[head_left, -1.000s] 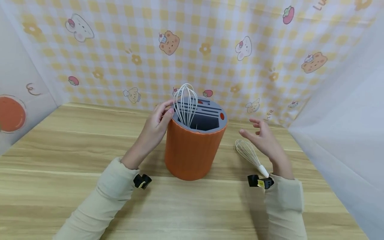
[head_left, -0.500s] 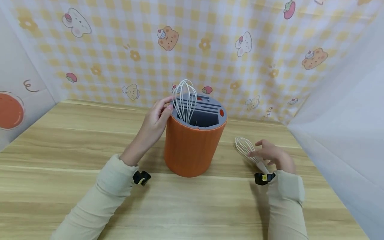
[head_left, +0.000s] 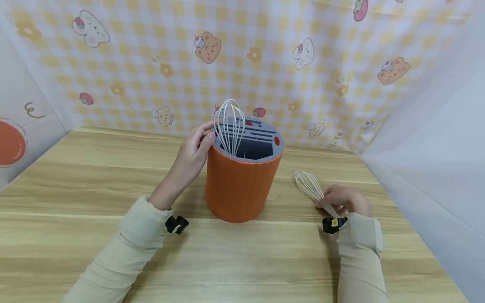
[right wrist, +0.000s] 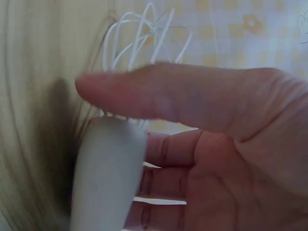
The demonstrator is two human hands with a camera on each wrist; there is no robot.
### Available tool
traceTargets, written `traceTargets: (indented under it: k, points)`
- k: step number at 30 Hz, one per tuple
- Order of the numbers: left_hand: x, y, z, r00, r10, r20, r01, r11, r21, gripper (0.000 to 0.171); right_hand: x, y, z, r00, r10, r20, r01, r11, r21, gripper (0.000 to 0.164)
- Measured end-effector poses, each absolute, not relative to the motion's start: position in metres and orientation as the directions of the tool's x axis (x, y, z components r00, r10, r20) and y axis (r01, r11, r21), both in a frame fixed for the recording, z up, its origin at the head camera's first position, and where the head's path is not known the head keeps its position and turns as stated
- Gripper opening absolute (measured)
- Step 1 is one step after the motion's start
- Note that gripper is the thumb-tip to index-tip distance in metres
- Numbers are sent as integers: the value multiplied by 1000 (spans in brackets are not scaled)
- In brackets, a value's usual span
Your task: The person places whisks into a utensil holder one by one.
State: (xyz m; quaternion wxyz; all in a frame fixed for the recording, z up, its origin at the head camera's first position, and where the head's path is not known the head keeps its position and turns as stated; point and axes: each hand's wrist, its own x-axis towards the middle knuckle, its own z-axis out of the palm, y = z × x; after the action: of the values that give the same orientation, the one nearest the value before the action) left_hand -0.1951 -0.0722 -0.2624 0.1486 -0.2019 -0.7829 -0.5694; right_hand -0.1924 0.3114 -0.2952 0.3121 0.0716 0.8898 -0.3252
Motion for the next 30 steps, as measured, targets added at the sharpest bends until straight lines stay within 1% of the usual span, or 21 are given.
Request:
traceTargets:
  k: [8,13,22,30]
  points:
    - [-196,-72,-263,-867,148,475,498,258,828,41,-193,314,-297,-807,-77,-586,324,772,-547,11]
    - [-196,-72,-263,-867,147,477,499,267,825,41,-192,315,-292,-838,-88,-539,285,771,-569,15]
    - [-196,-72,-262,-861,147,486,508,275,816,41,-192,308,-272,-936,-48,-349,163,820,-549,29]
    - [-196,-72,-264,-867,149,475,498,274,823,42,-184,299,-250,-989,-39,-142,51,815,-577,45]
